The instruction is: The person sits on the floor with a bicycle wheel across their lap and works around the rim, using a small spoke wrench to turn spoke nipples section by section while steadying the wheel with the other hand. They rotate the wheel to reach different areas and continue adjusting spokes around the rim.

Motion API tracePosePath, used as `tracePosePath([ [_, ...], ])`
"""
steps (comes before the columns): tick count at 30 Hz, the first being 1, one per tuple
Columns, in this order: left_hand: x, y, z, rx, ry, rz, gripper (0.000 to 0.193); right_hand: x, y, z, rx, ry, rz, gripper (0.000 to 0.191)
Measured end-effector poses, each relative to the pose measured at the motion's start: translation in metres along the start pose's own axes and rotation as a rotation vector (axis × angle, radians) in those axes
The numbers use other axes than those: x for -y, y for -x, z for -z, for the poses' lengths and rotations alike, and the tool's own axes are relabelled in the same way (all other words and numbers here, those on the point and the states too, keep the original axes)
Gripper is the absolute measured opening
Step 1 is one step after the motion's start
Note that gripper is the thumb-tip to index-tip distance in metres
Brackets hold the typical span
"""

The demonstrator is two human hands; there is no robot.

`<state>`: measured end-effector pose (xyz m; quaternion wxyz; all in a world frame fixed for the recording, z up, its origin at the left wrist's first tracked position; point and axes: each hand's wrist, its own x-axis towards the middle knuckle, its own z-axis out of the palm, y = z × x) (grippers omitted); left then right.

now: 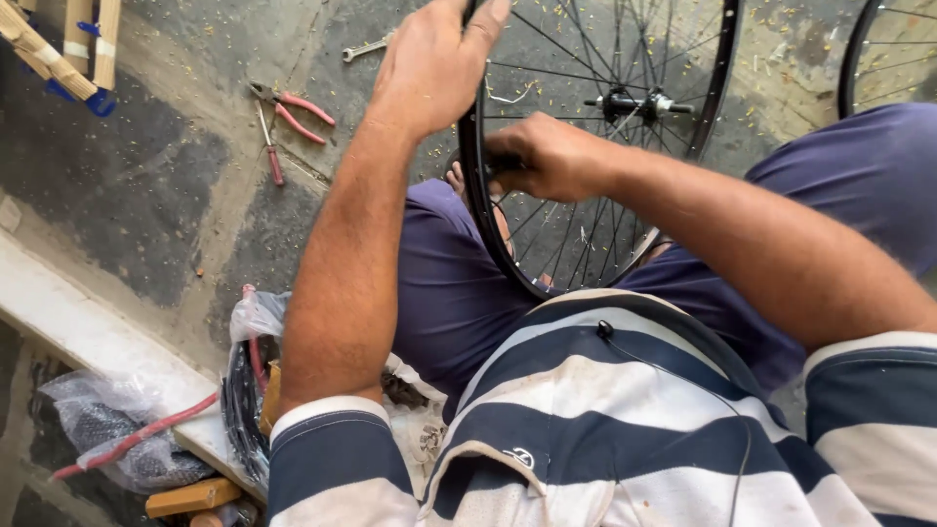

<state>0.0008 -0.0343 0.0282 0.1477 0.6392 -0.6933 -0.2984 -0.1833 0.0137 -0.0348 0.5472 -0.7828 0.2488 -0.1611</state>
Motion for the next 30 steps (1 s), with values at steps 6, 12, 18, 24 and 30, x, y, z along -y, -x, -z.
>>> tracePosePath([
  [6,0.0,0.001,-0.001,-0.023,-0.018,-0.071,0.052,-0.002,0.019,-0.004,-0.165,-0.127,-0.06,0.022],
  [12,-0.003,0.004,0.002,-0.004,-0.01,-0.011,0.052,-0.003,0.032,-0.02,-0.479,-0.126,0.101,0.02],
  [18,0.0,0.006,0.0,-0.042,-0.013,-0.109,0.052,0.0,0.039,-0.014,-0.482,0.193,0.187,0.025],
  [24,-0.002,0.006,0.001,-0.018,-0.035,-0.045,0.052,0.013,0.032,-0.007,-0.326,0.133,0.209,0.03],
  [30,-0.006,0.008,0.003,-0.003,-0.002,-0.023,0.055,0.009,0.008,0.004,-0.126,-0.149,-0.108,0.033],
])
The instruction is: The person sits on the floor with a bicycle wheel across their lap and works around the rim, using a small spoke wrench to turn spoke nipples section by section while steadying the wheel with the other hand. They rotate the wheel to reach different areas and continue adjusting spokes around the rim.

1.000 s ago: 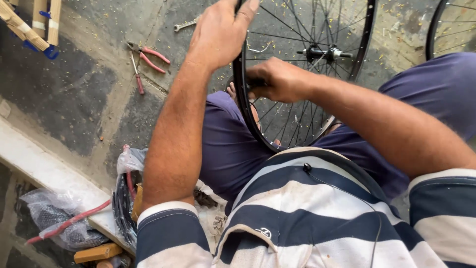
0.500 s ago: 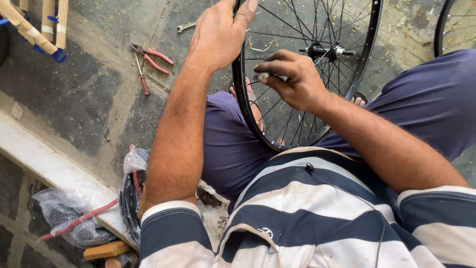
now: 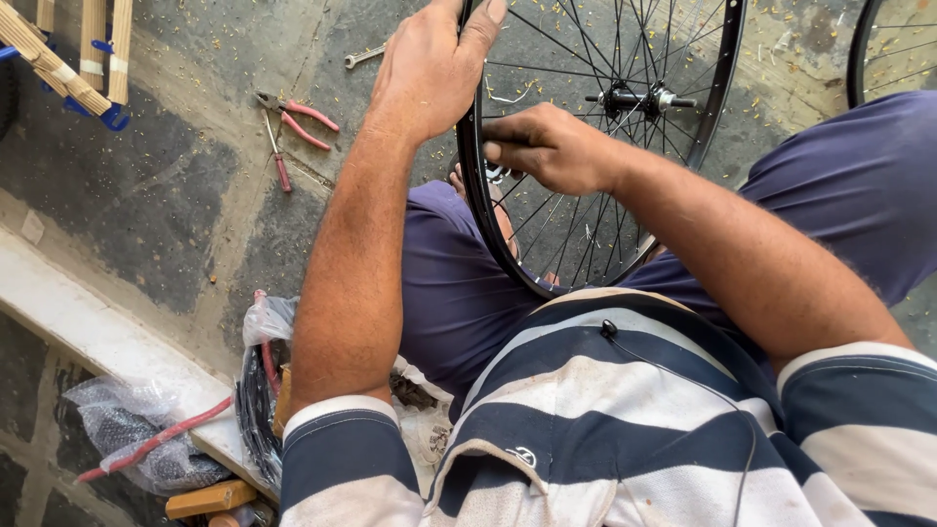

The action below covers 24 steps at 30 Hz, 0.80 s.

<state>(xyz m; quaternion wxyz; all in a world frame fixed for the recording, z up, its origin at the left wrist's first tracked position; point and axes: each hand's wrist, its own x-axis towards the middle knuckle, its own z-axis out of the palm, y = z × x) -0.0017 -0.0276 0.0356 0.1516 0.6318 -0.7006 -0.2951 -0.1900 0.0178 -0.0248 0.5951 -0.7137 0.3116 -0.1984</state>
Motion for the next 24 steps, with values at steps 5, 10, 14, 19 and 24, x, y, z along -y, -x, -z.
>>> tracePosePath([
  [5,0.002,-0.004,-0.001,-0.039,-0.023,-0.066,0.055,-0.002,0.007,-0.01,-0.213,0.288,0.354,0.036],
  [10,0.002,-0.005,-0.006,-0.013,-0.066,0.03,0.056,0.002,0.015,-0.038,-0.566,0.902,0.578,0.022],
  [14,0.003,-0.002,-0.003,-0.011,-0.032,-0.005,0.054,0.002,0.024,-0.033,-0.486,0.735,0.514,0.022],
  [19,0.003,-0.001,-0.002,-0.019,-0.008,-0.032,0.053,0.0,0.037,-0.026,-0.395,0.431,0.456,0.03],
  [24,0.002,0.0,-0.003,-0.018,-0.012,-0.035,0.053,-0.002,0.041,-0.031,-0.532,0.528,0.476,0.031],
])
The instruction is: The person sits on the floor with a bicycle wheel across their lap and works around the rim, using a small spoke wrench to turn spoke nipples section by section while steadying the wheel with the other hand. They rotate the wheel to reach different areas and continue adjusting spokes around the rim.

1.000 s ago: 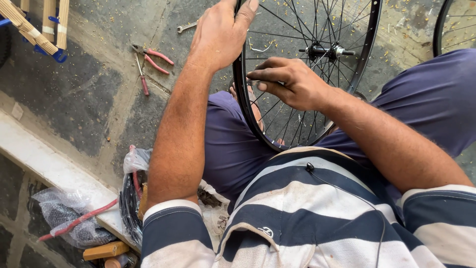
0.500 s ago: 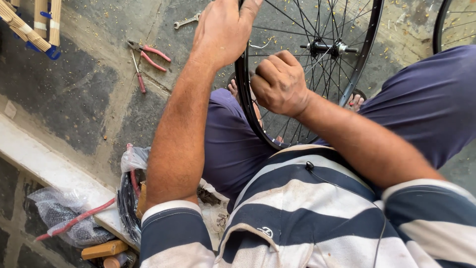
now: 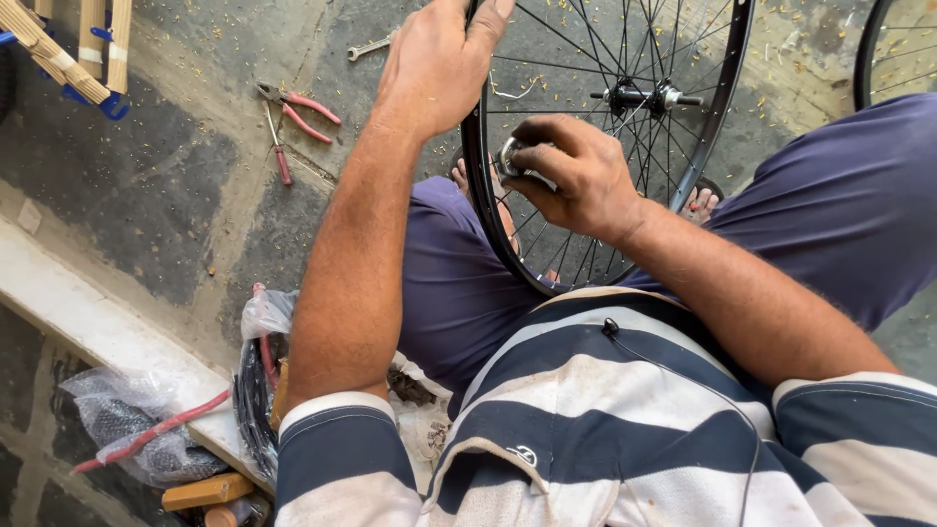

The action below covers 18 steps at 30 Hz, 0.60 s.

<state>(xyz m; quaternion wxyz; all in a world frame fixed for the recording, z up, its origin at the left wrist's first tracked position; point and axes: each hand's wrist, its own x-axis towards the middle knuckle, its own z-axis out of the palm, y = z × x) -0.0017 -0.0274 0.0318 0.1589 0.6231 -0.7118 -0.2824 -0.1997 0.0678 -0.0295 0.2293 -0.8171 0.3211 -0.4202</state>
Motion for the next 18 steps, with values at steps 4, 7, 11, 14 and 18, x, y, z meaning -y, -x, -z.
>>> tracePosePath([
  [4,0.0,0.001,-0.001,0.01,-0.005,0.023,0.054,-0.001,0.002,0.003,-0.012,0.046,-0.013,0.032],
  [7,0.0,0.002,-0.001,-0.012,0.005,-0.019,0.054,0.0,0.002,0.006,0.011,0.04,-0.03,0.032],
  [11,0.0,0.003,-0.001,0.004,-0.008,0.017,0.055,-0.001,-0.003,0.005,0.092,-0.001,-0.121,0.043],
  [14,-0.001,0.003,-0.001,0.005,-0.014,0.021,0.055,-0.003,-0.008,0.003,0.11,-0.134,-0.122,0.044],
  [18,-0.002,0.003,0.001,0.013,-0.014,0.03,0.055,-0.01,-0.01,0.005,0.182,-0.267,-0.117,0.039],
])
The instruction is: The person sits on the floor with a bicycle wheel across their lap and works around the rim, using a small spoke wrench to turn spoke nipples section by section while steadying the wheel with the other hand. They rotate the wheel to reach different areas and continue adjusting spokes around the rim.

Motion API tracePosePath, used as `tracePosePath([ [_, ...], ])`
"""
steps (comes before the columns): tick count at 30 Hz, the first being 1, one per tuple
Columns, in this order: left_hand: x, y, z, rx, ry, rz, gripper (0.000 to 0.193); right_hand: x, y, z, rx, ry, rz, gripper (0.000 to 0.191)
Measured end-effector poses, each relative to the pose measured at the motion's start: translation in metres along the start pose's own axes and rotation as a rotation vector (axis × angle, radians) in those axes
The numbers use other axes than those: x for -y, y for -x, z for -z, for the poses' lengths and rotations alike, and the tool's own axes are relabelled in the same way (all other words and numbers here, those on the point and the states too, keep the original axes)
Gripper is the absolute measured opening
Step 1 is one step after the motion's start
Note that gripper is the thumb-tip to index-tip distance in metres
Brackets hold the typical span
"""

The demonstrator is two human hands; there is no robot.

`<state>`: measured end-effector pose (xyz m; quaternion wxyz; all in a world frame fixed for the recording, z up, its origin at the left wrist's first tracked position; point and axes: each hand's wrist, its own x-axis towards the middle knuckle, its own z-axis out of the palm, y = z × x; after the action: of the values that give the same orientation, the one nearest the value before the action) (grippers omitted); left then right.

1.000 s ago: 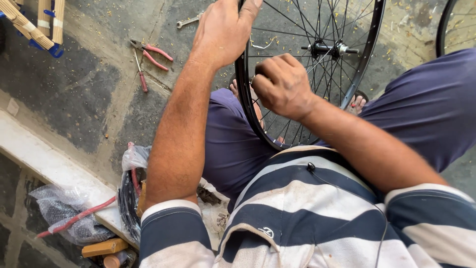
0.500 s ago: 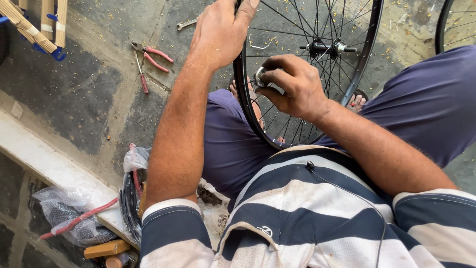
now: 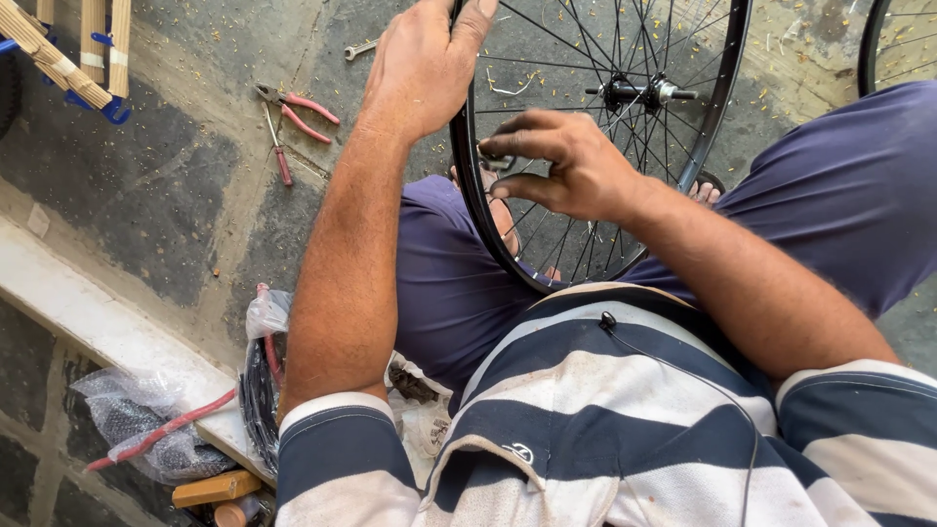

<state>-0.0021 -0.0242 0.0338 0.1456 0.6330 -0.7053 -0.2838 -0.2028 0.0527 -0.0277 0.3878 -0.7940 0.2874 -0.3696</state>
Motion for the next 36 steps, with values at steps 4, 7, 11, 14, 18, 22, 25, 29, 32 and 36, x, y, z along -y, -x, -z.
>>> tracePosePath([
  [4,-0.001,0.0,0.001,0.017,0.007,0.008,0.056,-0.006,-0.004,0.006,0.08,-0.145,-0.074,0.03],
  [7,-0.001,-0.001,0.002,0.001,-0.003,-0.018,0.056,-0.009,-0.01,0.007,0.146,-0.209,-0.244,0.029],
  [11,0.0,-0.002,0.001,0.004,0.003,-0.026,0.056,-0.007,-0.012,0.004,0.161,-0.22,-0.241,0.027],
  [14,0.001,-0.002,0.001,0.007,-0.014,-0.005,0.056,-0.004,-0.006,0.002,0.0,-0.075,0.055,0.026],
  [18,-0.001,-0.001,0.001,-0.01,-0.029,-0.024,0.056,-0.006,0.0,0.0,0.037,-0.2,-0.151,0.022],
  [22,-0.002,0.0,0.002,0.014,-0.005,0.006,0.056,-0.008,-0.003,0.001,0.017,-0.282,-0.097,0.02],
  [25,-0.003,0.002,0.002,0.008,0.007,0.004,0.056,-0.008,-0.006,0.005,0.054,-0.341,-0.096,0.018],
  [29,-0.004,0.002,0.002,0.02,0.025,0.01,0.057,-0.019,-0.012,0.016,0.248,-0.5,-0.275,0.017],
  [32,-0.006,0.001,0.0,0.006,0.048,-0.019,0.057,-0.036,-0.022,0.022,0.347,-0.485,-0.351,0.043],
  [36,-0.005,-0.001,-0.003,0.037,0.05,0.029,0.057,-0.054,-0.043,0.022,0.721,-0.549,-0.395,0.056],
])
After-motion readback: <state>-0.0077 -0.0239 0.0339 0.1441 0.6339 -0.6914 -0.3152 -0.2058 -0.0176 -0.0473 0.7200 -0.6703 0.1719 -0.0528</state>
